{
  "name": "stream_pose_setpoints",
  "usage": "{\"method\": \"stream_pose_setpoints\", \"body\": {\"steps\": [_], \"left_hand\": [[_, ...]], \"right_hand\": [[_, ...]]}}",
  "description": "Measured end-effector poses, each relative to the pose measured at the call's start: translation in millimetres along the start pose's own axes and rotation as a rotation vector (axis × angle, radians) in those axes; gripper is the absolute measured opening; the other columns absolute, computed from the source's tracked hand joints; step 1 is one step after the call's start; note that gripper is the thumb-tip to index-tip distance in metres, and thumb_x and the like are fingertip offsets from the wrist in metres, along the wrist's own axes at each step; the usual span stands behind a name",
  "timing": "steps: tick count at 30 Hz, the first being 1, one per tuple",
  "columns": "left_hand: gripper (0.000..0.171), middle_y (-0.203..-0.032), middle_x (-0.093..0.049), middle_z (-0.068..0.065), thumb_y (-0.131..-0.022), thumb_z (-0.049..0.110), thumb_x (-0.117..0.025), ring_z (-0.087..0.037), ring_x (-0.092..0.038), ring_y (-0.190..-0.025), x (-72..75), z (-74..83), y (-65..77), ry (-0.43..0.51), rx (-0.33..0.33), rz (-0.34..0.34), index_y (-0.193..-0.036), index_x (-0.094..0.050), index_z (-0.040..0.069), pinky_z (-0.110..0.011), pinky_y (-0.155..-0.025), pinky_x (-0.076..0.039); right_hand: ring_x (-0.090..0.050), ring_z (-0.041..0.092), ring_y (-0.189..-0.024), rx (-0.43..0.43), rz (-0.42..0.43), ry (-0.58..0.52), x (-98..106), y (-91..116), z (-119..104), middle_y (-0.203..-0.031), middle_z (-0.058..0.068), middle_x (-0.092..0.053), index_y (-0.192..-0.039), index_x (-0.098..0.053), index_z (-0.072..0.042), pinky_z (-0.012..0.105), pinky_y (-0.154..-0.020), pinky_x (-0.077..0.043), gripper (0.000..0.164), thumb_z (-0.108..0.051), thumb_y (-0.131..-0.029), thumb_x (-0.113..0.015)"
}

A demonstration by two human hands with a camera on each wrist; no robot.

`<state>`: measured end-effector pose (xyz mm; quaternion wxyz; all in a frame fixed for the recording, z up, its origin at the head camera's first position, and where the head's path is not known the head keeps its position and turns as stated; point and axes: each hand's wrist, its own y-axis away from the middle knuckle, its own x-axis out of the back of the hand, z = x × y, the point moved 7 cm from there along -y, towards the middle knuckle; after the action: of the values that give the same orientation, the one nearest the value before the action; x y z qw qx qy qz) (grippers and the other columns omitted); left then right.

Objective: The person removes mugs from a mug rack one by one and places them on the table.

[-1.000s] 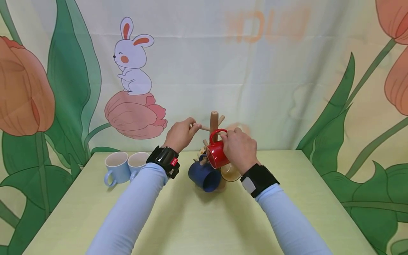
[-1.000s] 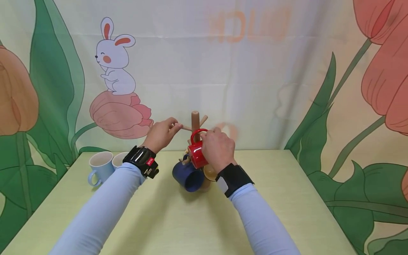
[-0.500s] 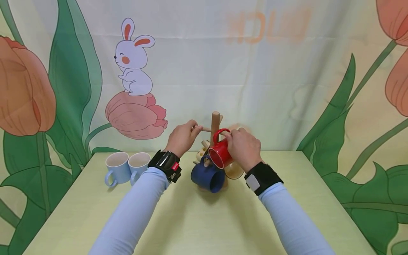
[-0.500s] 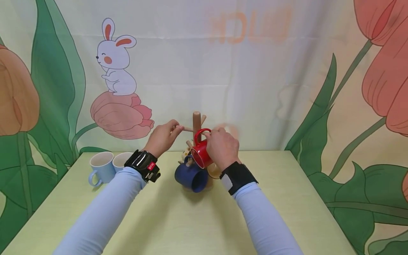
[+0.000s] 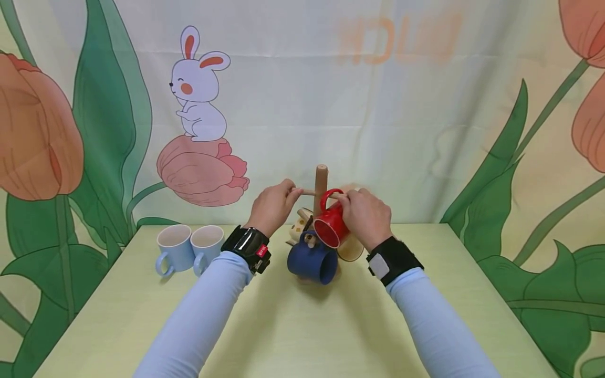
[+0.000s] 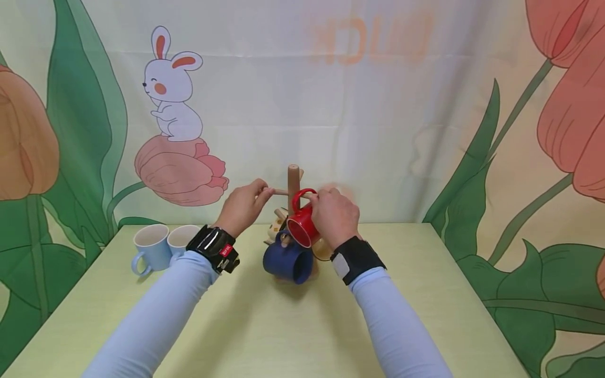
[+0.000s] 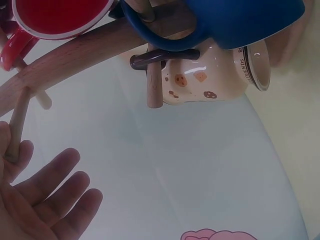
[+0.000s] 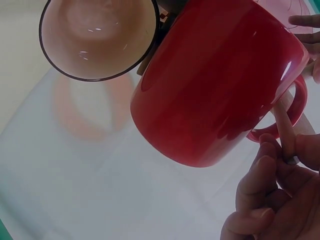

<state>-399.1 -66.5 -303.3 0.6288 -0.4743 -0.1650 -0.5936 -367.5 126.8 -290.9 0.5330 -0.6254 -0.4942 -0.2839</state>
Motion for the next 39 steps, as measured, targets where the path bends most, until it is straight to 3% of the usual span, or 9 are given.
{"method": "stream_pose_setpoints", "body": {"steps": [10, 20, 32, 39], "left_hand": [[0.027, -0.075, -0.056, -0.005, -0.103, 0.037, -0.053, -0.021, -0.051, -0.067, -2.0, 6.2, 4.0, -0.020, -0.024, 0.002, -0.103, -0.061, 0.011, -0.032, -0.056, -0.038], [0.029, -0.077, -0.057, -0.004, -0.104, 0.038, -0.050, -0.021, -0.052, -0.069, -2.9, 12.1, 8.5, -0.072, -0.070, 0.021, -0.103, -0.062, 0.011, -0.033, -0.056, -0.042], [0.032, -0.079, -0.060, -0.003, -0.103, 0.040, -0.049, -0.021, -0.055, -0.072, -4.4, 14.8, 10.6, -0.130, -0.087, 0.038, -0.104, -0.063, 0.012, -0.034, -0.057, -0.047], [0.031, -0.081, -0.061, -0.004, -0.103, 0.040, -0.050, -0.021, -0.056, -0.073, -3.1, 13.7, 11.2, -0.164, -0.083, 0.026, -0.107, -0.063, 0.013, -0.036, -0.058, -0.049]], "right_hand": [[-0.063, 0.029, -0.076, -0.029, -0.011, -0.026, 1, -4, 7, -0.089, 0.013, -0.065, -0.110, -0.071, -0.007, 0.041, -0.061, -0.054, 0.038, -0.039, -0.101, -0.053], [-0.064, 0.031, -0.083, -0.051, -0.017, -0.050, -2, -7, 14, -0.098, 0.015, -0.067, -0.123, -0.068, -0.010, 0.045, -0.067, -0.055, 0.038, -0.039, -0.102, -0.053], [-0.065, 0.031, -0.084, -0.053, 0.001, -0.061, -4, -6, 18, -0.100, 0.016, -0.068, -0.125, -0.066, -0.010, 0.045, -0.067, -0.055, 0.037, -0.036, -0.102, -0.053], [-0.064, 0.032, -0.091, -0.074, 0.024, -0.145, -6, -3, 23, -0.106, 0.016, -0.068, -0.129, -0.064, -0.010, 0.047, -0.070, -0.055, 0.042, -0.040, -0.102, -0.052]]}}
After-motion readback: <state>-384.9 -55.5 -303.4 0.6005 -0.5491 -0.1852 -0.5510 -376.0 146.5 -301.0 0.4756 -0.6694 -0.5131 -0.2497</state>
